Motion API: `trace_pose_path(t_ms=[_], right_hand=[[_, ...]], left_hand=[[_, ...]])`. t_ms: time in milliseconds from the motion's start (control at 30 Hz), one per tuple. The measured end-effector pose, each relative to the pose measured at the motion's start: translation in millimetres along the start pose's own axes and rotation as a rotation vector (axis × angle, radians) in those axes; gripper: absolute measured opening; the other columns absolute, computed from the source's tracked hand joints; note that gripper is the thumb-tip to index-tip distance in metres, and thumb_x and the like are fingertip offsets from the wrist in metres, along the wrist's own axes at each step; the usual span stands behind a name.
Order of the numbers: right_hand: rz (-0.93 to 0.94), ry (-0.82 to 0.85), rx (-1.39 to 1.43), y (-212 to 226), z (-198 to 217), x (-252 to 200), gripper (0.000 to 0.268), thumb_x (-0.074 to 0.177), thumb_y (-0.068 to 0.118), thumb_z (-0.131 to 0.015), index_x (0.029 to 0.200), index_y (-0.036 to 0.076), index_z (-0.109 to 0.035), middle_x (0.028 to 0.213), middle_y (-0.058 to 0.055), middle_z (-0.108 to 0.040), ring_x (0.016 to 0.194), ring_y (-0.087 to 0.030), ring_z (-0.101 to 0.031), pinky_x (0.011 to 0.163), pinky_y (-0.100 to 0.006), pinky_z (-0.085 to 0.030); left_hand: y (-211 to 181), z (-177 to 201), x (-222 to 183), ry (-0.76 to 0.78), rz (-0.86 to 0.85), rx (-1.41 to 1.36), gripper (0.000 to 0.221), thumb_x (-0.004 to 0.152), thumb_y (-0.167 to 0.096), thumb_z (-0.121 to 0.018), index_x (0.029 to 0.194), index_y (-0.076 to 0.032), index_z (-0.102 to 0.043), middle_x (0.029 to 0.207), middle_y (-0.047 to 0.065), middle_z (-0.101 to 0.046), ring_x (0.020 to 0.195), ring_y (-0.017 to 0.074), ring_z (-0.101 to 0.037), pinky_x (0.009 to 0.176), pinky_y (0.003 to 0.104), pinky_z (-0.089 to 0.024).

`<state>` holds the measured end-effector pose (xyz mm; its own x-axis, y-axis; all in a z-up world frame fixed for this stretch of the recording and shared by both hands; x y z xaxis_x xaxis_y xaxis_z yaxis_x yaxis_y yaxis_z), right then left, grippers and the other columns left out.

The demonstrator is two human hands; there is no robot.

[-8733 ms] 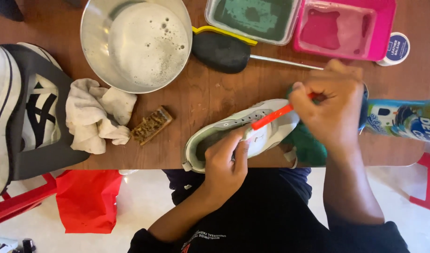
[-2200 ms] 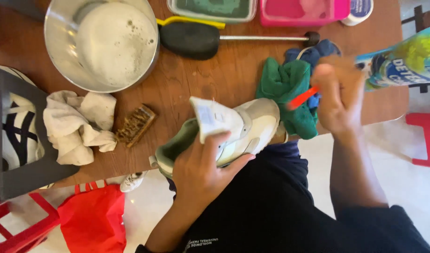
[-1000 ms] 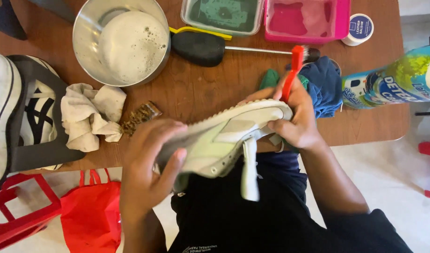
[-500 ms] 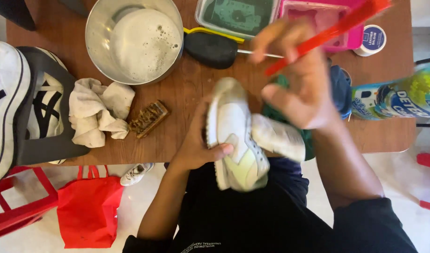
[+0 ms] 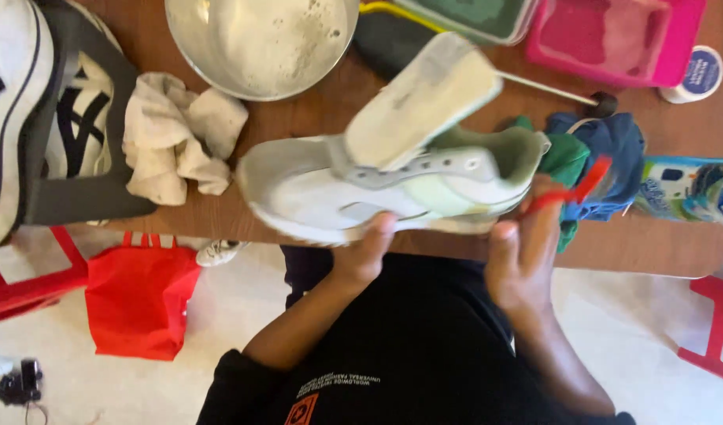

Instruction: Scrubbing the details of a white shoe using a toothbrush and cleaning solution at a workbench.

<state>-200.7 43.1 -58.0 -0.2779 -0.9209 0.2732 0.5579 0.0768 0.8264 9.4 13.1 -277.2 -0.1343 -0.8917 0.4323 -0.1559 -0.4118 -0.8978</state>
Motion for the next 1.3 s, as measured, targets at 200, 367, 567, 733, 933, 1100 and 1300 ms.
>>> trace_pose_path(t_ms=[200, 367, 567, 733, 933, 1100, 1300], right_hand=[[-0.251, 0.026, 0.379, -49.5, -2.7, 24.9, 0.027, 0.113, 0.032, -0.043, 0.113, 0.007, -0.032, 0.076, -0.012, -0.052, 0.048, -0.024, -0.062, 0.045, -0.027, -0.051], [-0.218, 0.103, 0.354, -25.1, -6.3, 43.0, 0.018, 0.113, 0.010, -0.046, 0.108, 0.007, -0.030, 0.104, -0.022, -0.058, 0.041, -0.019, -0.054, 0.039, -0.027, -0.047], [-0.101, 0.136, 0.159, -22.6, -5.8, 44.5, 0.024, 0.112, 0.004, -0.055, 0.100, 0.006, -0.034, 0.101, -0.019, -0.064, 0.044, -0.015, -0.051, 0.042, -0.026, -0.040], [-0.064, 0.125, 0.043, -14.3, -5.0, 34.4, 0.025, 0.111, 0.011, -0.062, 0.098, 0.006, -0.042, 0.099, -0.015, -0.066, 0.060, -0.018, -0.044, 0.058, -0.030, -0.035], [-0.009, 0.056, 0.100, 10.5, 5.6, 18.9, 0.032, 0.117, 0.021, -0.033, 0.102, 0.002, -0.054, 0.098, -0.014, -0.058, 0.079, -0.019, -0.046, 0.079, -0.031, -0.043], [0.228, 0.033, -0.103, 13.4, 22.1, 6.3, 0.016, 0.100, -0.014, -0.062, 0.111, -0.004, -0.068, 0.098, -0.018, -0.069, 0.087, -0.036, -0.067, 0.107, -0.055, -0.051], [0.298, 0.117, -0.214, 16.2, 20.6, 13.0, 0.031, 0.098, 0.041, -0.063, 0.097, 0.011, -0.069, 0.086, -0.005, -0.056, 0.081, -0.025, -0.047, 0.097, -0.040, -0.033]], left_hand=[[-144.9, -8.2, 100.3, 0.034, 0.040, 0.001, 0.083, 0.083, -0.028, -0.085, 0.149, 0.002, -0.045, 0.148, 0.015, -0.048, 0.135, 0.0181, -0.050, 0.120, 0.049, -0.038], [-123.2, 38.2, 61.8, 0.099, -0.005, 0.224, 0.081, 0.075, -0.043, -0.092, 0.127, 0.008, -0.058, 0.115, 0.013, -0.071, 0.110, 0.0136, -0.067, 0.102, 0.035, -0.051], [-151.0, 45.4, 90.6, 0.015, 0.044, 0.015, 0.083, 0.061, -0.024, -0.100, 0.124, 0.005, -0.055, 0.123, 0.014, -0.062, 0.111, 0.0188, -0.061, 0.106, 0.042, -0.052], [-165.6, 48.5, 87.1, 0.095, -0.014, 0.054, 0.080, 0.059, -0.033, -0.101, 0.120, -0.002, -0.059, 0.123, 0.019, -0.060, 0.113, 0.0274, -0.062, 0.103, 0.044, -0.052], [-172.5, 46.2, 78.3, 0.138, -0.130, 0.151, 0.059, 0.067, -0.028, -0.097, 0.115, -0.004, -0.072, 0.130, 0.029, -0.060, 0.113, 0.0388, -0.067, 0.102, 0.050, -0.054], [-189.7, 37.7, 107.7, 0.157, -0.086, 0.104, 0.067, 0.066, -0.019, -0.098, 0.121, -0.009, -0.061, 0.136, 0.027, -0.053, 0.127, 0.0437, -0.059, 0.112, 0.059, -0.046], [-201.5, 25.4, 104.5, 0.125, -0.188, 0.240, 0.075, 0.064, -0.020, -0.100, 0.126, -0.009, -0.060, 0.140, 0.028, -0.047, 0.135, 0.0506, -0.053, 0.115, 0.060, -0.046]])
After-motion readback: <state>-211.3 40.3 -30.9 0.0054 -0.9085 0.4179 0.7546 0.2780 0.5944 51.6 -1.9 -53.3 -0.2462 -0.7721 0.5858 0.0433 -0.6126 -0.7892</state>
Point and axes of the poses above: each hand's wrist, its own x-axis towards the middle knuckle, its own z-axis out of the back of the hand, y = z × x, the point moved 2 cm from there along x, towards the middle knuckle
